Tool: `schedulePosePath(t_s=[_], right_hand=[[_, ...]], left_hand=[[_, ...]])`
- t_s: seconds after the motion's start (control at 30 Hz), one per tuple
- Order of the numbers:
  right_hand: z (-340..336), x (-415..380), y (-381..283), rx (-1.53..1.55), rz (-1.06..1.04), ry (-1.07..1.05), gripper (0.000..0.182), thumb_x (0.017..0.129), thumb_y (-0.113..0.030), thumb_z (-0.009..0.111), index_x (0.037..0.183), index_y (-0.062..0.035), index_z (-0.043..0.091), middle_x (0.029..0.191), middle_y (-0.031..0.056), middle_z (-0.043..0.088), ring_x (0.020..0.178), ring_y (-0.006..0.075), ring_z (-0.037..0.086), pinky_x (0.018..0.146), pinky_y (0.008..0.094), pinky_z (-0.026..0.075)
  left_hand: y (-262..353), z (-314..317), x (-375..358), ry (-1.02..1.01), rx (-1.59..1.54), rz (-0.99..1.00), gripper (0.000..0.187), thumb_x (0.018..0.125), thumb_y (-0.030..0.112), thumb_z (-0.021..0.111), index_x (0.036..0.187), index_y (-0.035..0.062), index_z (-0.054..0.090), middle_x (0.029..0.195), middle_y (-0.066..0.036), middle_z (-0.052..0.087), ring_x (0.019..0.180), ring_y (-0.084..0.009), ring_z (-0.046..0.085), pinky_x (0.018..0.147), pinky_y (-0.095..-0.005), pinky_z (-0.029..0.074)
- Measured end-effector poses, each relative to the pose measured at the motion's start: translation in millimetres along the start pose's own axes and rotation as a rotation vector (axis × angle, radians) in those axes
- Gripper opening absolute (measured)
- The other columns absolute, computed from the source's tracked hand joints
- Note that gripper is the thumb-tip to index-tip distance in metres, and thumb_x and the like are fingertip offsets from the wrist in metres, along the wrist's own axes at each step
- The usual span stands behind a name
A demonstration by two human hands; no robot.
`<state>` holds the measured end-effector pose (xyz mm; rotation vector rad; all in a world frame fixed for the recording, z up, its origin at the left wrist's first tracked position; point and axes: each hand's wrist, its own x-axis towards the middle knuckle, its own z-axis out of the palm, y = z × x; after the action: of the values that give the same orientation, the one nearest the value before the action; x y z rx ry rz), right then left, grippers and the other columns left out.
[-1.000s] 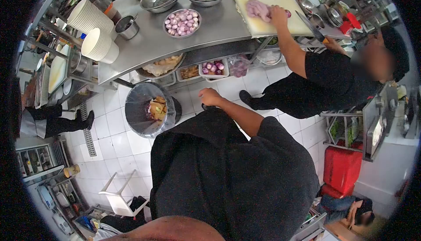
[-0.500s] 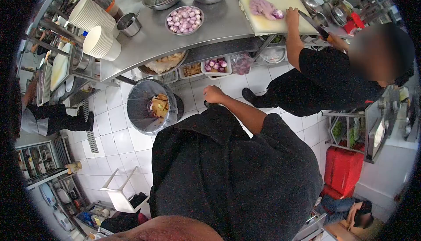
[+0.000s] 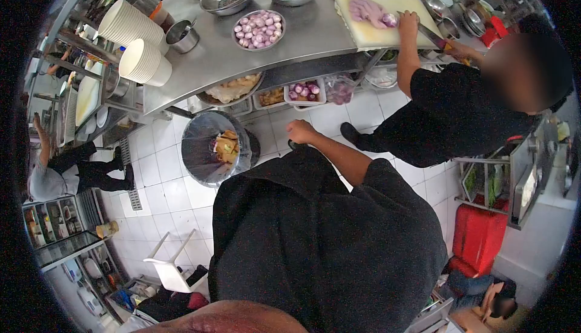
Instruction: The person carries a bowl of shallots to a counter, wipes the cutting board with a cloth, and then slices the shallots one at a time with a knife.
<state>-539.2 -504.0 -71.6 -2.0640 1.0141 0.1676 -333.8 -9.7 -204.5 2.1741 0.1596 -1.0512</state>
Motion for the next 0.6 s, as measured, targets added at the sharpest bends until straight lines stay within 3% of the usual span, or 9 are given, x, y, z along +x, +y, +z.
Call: schedulePosePath(t_s=[0.6], right_hand=[[0,10,5,-0.004,-0.009,-0.005,0.033,0.074,-0.018,0.067,0.104,-0.0089,0.073,0.106,0.0171,0.071,0.100,0.0345,0.067,0.092,0.0409,0.052]], left_hand=[[10,16,-7,0.008,-0.034,0.006,0.035,0.089,0.024,0.070,0.104,-0.0079,0.068,0.088,-0.013,0.072,0.076,-0.0185,0.064,0.070,-0.0312,0.052]])
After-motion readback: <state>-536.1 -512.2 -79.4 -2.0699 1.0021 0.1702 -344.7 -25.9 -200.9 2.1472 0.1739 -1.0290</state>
